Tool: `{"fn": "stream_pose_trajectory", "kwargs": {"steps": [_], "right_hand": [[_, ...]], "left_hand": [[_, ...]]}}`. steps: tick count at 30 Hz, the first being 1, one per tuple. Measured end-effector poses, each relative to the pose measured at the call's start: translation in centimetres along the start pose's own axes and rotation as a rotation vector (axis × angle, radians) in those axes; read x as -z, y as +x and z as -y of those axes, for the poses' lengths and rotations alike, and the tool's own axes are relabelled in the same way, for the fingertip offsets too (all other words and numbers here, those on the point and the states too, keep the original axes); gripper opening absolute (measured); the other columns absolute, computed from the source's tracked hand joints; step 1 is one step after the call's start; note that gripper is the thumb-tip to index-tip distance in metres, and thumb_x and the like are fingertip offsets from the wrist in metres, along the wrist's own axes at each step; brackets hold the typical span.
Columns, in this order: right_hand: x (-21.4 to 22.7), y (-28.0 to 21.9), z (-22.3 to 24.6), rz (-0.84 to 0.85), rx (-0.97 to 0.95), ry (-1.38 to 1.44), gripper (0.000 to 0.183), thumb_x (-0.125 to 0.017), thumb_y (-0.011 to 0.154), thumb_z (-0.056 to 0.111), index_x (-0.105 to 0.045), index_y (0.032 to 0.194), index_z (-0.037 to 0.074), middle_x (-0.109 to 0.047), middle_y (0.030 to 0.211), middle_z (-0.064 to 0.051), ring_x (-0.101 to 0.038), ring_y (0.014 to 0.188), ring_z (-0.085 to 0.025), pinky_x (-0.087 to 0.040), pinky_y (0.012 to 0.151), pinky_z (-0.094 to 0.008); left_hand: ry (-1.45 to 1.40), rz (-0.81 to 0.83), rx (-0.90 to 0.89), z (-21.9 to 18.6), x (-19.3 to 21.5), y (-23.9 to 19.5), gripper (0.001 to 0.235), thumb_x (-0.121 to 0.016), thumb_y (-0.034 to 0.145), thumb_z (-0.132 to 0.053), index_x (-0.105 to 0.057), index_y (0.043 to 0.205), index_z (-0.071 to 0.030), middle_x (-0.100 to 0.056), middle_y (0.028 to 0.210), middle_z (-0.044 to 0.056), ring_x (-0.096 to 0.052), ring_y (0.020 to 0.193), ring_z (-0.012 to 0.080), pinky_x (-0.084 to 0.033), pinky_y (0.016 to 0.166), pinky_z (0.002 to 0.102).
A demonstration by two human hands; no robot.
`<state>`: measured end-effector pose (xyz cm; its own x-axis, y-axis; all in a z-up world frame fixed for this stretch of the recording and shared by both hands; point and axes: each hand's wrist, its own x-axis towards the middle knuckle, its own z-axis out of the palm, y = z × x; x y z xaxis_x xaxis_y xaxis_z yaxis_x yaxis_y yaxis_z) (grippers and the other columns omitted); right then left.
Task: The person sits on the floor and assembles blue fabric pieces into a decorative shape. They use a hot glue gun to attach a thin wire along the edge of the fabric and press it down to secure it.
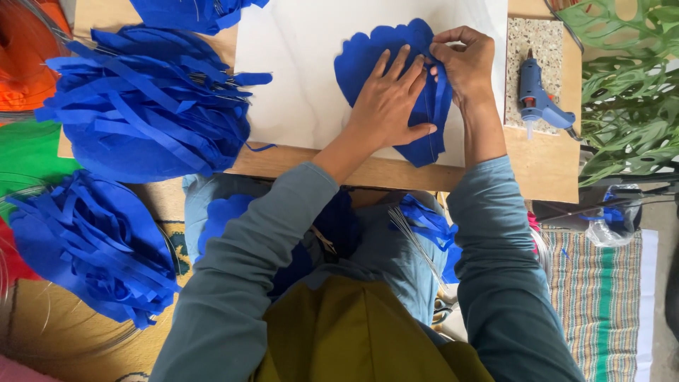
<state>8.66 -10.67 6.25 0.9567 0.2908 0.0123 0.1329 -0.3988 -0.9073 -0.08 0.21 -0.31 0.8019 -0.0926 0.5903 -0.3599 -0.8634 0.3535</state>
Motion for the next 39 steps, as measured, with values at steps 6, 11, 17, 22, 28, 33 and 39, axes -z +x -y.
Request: {"fn": "stream_pose_trajectory", "kwargs": {"steps": [6,11,17,22,28,33,39], "right_hand": [[-0.1,-0.2,-0.1,-0.008,0.056,0.033,0.009,-0.062,0.077,-0.009,-0.062,0.084,-0.003,-0.061,0.067,-0.009,-0.051,0.044,-0.007,-0.041,0.037,-0.013],[-0.3,-0.4,-0.2,-0.021,0.064,0.047,0.008,-0.061,0.076,-0.009,-0.061,0.082,-0.003,-0.062,0.066,-0.011,-0.05,0.042,-0.008,-0.04,0.036,-0.014],[-0.6,-0.6,-0.1,-0.038,0.029,0.089,0.006,-0.061,0.077,-0.008,-0.06,0.081,-0.004,-0.061,0.065,-0.011,-0.051,0.044,-0.009,-0.042,0.036,-0.014],[-0.7,-0.5,-0.3,-0.035,0.043,0.087,0.004,-0.061,0.078,-0.007,-0.06,0.08,-0.005,-0.061,0.065,-0.011,-0.05,0.041,-0.009,-0.041,0.034,-0.015],[-0.7,-0.3,-0.8,-0.056,0.058,0.069,0.003,-0.063,0.077,-0.007,-0.061,0.079,-0.005,-0.061,0.068,-0.01,-0.052,0.044,-0.008,-0.042,0.035,-0.014],[-0.7,-0.4,-0.6,-0.048,0.034,0.087,0.004,-0.062,0.076,-0.007,-0.061,0.079,-0.005,-0.061,0.066,-0.011,-0.052,0.042,-0.009,-0.042,0.034,-0.014],[-0.7,-0.4,-1.2,-0.081,0.114,0.008,0.005,-0.063,0.075,-0.007,-0.062,0.08,-0.004,-0.061,0.066,-0.009,-0.051,0.047,-0.007,-0.042,0.039,-0.013]], "left_hand": [[0.009,0.016,0.001,0.0,-0.2,0.1,0.082,-0.069,0.067,-0.058,-0.051,0.119,0.002,-0.048,0.124,0.019,-0.035,0.121,0.037,-0.022,0.102,0.05],[-0.008,0.026,0.021,0.1,-0.6,0.0,0.081,-0.071,0.066,-0.058,-0.052,0.116,0.002,-0.04,0.126,0.025,-0.034,0.122,0.0371,-0.021,0.103,0.048],[-0.043,0.035,0.029,0.2,-0.8,-0.1,0.081,-0.072,0.067,-0.058,-0.052,0.119,0.0,-0.029,0.132,0.028,-0.029,0.126,0.0375,-0.021,0.104,0.049],[-0.018,0.033,0.029,0.2,-0.9,-0.1,0.081,-0.071,0.068,-0.06,-0.053,0.121,-0.002,-0.025,0.137,0.023,-0.029,0.127,0.0367,-0.023,0.105,0.048],[-0.022,0.062,0.034,0.1,-0.7,-0.1,0.081,-0.067,0.069,-0.062,-0.053,0.12,-0.002,-0.03,0.136,0.02,-0.027,0.127,0.0355,-0.02,0.104,0.049],[-0.037,0.046,0.04,0.0,-0.4,0.1,0.078,-0.069,0.066,-0.06,-0.055,0.117,-0.002,-0.037,0.133,0.02,-0.029,0.125,0.0352,-0.02,0.104,0.049],[-0.037,0.064,0.051,0.0,-0.6,0.1,0.078,-0.07,0.066,-0.059,-0.053,0.118,-0.005,-0.036,0.134,0.019,-0.026,0.127,0.0352,-0.018,0.104,0.049]]}}
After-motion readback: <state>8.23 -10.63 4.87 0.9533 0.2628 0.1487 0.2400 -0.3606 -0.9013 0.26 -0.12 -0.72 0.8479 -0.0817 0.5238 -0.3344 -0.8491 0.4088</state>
